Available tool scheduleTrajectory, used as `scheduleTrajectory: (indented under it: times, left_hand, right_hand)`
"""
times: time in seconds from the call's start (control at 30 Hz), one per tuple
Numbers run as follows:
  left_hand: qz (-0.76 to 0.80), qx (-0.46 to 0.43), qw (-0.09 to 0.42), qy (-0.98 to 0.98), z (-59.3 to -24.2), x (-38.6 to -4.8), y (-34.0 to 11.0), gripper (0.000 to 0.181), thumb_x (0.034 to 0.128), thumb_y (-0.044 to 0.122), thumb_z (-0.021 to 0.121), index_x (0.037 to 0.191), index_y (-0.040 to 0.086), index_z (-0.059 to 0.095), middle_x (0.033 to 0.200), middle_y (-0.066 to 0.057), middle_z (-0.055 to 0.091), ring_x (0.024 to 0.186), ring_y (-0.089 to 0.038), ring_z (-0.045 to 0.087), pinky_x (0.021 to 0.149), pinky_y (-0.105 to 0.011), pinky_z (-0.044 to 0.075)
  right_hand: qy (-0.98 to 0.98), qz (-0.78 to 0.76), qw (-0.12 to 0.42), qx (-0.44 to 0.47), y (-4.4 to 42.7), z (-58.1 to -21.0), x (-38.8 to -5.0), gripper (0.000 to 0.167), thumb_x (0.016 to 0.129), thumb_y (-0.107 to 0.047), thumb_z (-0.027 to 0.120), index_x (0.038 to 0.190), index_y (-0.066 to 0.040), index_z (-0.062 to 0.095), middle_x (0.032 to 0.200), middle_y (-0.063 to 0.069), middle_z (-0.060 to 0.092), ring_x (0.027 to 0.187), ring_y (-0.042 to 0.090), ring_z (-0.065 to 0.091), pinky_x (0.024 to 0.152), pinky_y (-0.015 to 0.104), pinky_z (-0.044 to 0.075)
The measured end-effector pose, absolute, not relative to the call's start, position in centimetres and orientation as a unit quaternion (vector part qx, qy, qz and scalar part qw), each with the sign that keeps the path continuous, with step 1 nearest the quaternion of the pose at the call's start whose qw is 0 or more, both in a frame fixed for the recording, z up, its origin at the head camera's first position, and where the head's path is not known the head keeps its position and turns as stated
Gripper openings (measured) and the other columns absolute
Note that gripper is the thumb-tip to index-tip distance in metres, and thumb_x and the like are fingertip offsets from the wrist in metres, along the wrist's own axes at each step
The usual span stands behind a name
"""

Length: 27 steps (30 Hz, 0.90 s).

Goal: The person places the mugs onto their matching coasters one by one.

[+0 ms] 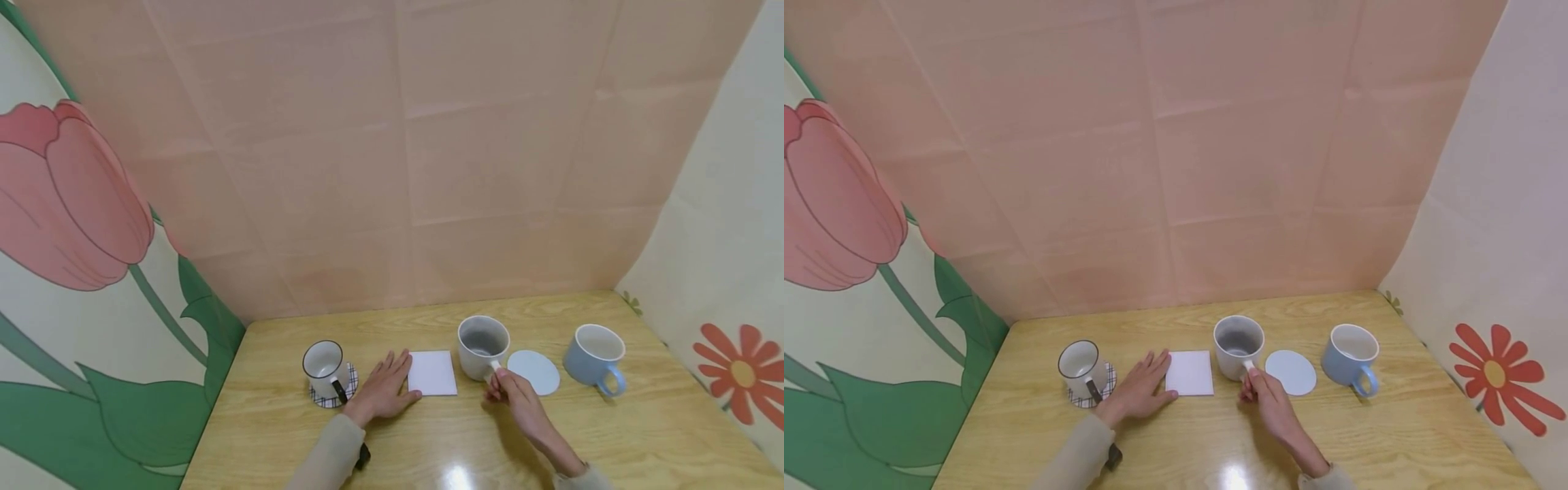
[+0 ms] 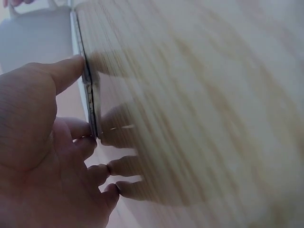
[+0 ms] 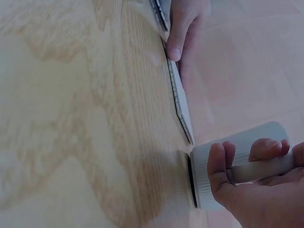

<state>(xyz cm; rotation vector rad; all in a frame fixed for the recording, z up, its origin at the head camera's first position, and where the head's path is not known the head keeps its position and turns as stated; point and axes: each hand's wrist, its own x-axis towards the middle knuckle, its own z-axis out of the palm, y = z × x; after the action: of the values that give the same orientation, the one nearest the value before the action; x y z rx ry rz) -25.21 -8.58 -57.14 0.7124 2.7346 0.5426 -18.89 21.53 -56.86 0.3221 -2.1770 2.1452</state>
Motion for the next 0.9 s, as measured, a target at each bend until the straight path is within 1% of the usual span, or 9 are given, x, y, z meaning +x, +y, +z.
scheduleTrajectory:
  times: [0.37,0.63,0.9]
  left_hand:
    - [0.184,0.251,0.132,0.941,-57.02,-25.09,-8.60,0.081,0.1097,0.054,0.051,0.171,0.010,0.021,0.181,-0.005,0.013,0.167,-0.037,0.011,0.135,-0.056,0.015]
    - [0.184,0.246,0.137,0.942,-57.07,-25.02,-8.47,0.078,0.1109,0.052,0.048,0.171,0.010,0.021,0.181,-0.005,0.013,0.167,-0.036,0.010,0.135,-0.057,0.014]
    - [0.175,0.246,0.135,0.944,-57.36,-25.22,-8.59,0.079,0.1111,0.055,0.045,0.172,0.012,0.019,0.181,-0.004,0.011,0.167,-0.035,0.009,0.136,-0.056,0.014]
  right_hand:
    - [-0.696,0.706,0.026,0.126,21.62,-56.77,-18.66,0.049,0.119,-0.017,0.028,0.094,0.022,0.045,0.080,0.007,0.047,0.080,0.016,0.061,0.080,0.027,0.061]
    - [-0.700,0.705,0.017,0.117,21.64,-56.85,-18.66,0.051,0.120,-0.020,0.028,0.095,0.021,0.046,0.081,0.006,0.048,0.082,0.017,0.063,0.081,0.028,0.062]
    - [-0.702,0.703,0.020,0.116,21.46,-56.40,-18.41,0.051,0.119,-0.019,0.028,0.095,0.021,0.046,0.082,0.005,0.049,0.082,0.015,0.063,0.081,0.028,0.063]
